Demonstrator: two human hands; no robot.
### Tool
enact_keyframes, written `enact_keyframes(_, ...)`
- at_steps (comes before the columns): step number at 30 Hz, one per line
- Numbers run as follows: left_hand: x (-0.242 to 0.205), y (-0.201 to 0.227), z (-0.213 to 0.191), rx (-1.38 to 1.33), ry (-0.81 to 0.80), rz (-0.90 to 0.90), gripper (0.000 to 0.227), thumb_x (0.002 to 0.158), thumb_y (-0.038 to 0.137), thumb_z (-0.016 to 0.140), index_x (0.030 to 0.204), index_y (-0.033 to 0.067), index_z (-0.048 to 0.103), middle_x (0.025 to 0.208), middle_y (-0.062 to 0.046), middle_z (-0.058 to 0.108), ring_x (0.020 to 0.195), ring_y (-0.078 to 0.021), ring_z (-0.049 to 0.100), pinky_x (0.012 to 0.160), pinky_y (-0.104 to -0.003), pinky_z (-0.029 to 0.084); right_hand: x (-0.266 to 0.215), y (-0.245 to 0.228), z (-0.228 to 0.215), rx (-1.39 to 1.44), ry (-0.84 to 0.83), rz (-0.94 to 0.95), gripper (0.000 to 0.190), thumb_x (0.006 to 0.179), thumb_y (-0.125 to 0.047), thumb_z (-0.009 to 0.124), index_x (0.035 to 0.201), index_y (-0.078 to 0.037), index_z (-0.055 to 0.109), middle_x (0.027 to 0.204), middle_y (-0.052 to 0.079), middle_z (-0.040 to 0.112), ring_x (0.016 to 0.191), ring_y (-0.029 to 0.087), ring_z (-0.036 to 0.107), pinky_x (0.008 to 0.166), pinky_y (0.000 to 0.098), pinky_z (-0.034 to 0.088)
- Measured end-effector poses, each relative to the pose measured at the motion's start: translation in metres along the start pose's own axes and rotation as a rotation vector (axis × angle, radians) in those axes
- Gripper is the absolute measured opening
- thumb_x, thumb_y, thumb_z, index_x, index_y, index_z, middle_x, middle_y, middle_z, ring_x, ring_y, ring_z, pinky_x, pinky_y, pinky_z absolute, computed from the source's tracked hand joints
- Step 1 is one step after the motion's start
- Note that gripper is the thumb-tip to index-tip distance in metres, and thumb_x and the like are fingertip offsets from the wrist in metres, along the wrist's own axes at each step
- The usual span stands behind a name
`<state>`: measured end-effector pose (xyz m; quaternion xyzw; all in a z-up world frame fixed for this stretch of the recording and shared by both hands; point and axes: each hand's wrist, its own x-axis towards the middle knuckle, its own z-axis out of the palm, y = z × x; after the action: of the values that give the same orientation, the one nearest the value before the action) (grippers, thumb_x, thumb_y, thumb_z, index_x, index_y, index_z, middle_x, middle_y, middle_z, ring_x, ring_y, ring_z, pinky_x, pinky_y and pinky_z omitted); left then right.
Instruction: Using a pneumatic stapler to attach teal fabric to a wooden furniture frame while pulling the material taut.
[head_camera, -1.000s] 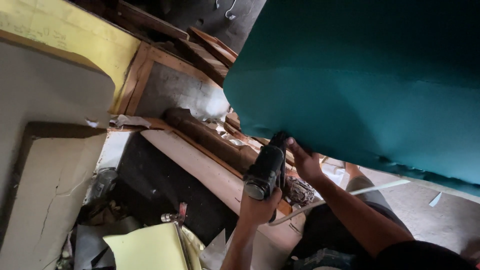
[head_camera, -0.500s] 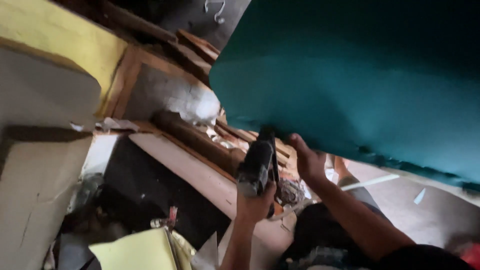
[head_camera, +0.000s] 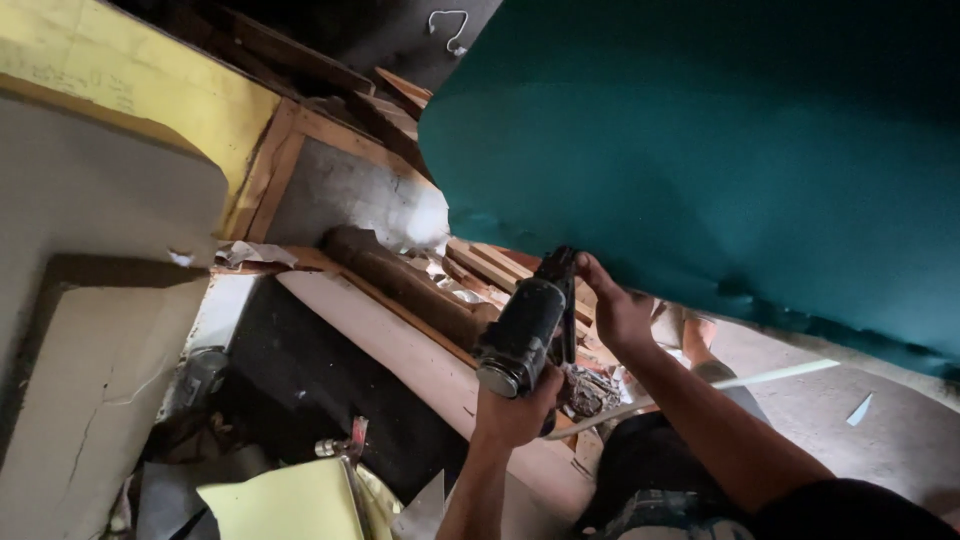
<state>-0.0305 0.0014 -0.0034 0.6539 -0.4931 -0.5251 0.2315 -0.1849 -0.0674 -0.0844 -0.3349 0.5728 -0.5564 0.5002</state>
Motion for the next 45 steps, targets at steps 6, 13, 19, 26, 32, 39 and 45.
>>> enact_keyframes(6,0.002,0.013,-0.004,0.001,-0.033,-0.033,0.026,0.088,0.016,0.072,0.111,0.0101,0.063,0.087,-0.005,0.074,0.077,-0.017,0.075,0.072,-0.036,0.066,0.0,-0.01,0.002,0.019,0.041,0.131,0.09,0.079,-0.069,0.064,0.147,-0.011,0.053,0.154,0.02,0.053,0.144,0.04,0.048,0.124,0.0529,0.036)
enact_keyframes(13,0.002,0.034,-0.009,0.085,-0.081,-0.017,0.045,0.085,0.015,0.068,0.129,0.0139,0.058,0.093,-0.006,0.071,0.077,-0.0162,0.072,0.067,-0.034,0.064,0.001,-0.006,0.001,0.255,0.05,-0.066,0.101,0.085,-0.048,0.078,0.158,-0.007,0.022,0.158,0.024,0.042,0.141,0.043,0.05,0.12,0.0561,0.046)
enact_keyframes(19,-0.002,0.039,0.005,0.122,0.152,0.108,0.023,0.075,0.015,0.078,0.091,-0.0007,0.081,0.085,-0.027,0.077,0.094,-0.0549,0.073,0.079,-0.062,0.055,-0.003,0.023,-0.005,0.571,0.139,-0.012,0.042,0.087,-0.007,0.086,0.127,-0.013,0.072,0.11,0.009,0.076,0.103,0.026,0.075,0.105,0.0553,0.057)
enact_keyframes(26,-0.002,0.017,-0.006,-0.163,-0.031,0.151,0.034,0.084,0.002,0.067,0.116,0.0059,0.078,0.055,-0.01,0.064,0.054,-0.022,0.073,0.055,-0.034,0.056,-0.031,-0.007,-0.007,0.748,0.25,0.159,0.056,0.092,-0.019,0.079,0.143,-0.008,0.059,0.126,0.013,0.07,0.118,0.038,0.071,0.11,0.0667,0.051)
enact_keyframes(32,-0.015,-0.005,0.017,0.026,-0.108,-0.214,0.048,0.087,0.017,0.075,0.132,0.0146,0.057,0.113,-0.011,0.071,0.097,-0.022,0.075,0.077,-0.037,0.065,-0.027,0.013,-0.021,0.298,0.131,0.075,0.078,0.085,-0.043,0.075,0.145,0.001,0.05,0.142,0.016,0.062,0.132,0.031,0.06,0.115,0.0461,0.051)
enact_keyframes(39,-0.018,0.005,0.022,-0.105,-0.084,-0.171,0.021,0.086,0.01,0.074,0.106,0.0101,0.067,0.084,-0.006,0.071,0.076,-0.0182,0.072,0.069,-0.037,0.06,-0.022,0.026,-0.025,0.26,0.116,0.059,0.086,0.085,-0.046,0.075,0.151,-0.002,0.044,0.152,0.017,0.054,0.139,0.036,0.054,0.12,0.049,0.045)
enact_keyframes(45,-0.015,0.002,0.02,-0.03,-0.109,-0.193,0.009,0.089,0.013,0.072,0.093,0.0087,0.064,0.074,-0.006,0.068,0.065,-0.0186,0.069,0.065,-0.038,0.06,-0.017,0.025,-0.026,0.283,0.071,0.055,0.088,0.086,-0.045,0.074,0.154,-0.003,0.039,0.156,0.018,0.05,0.14,0.037,0.052,0.12,0.0494,0.044)
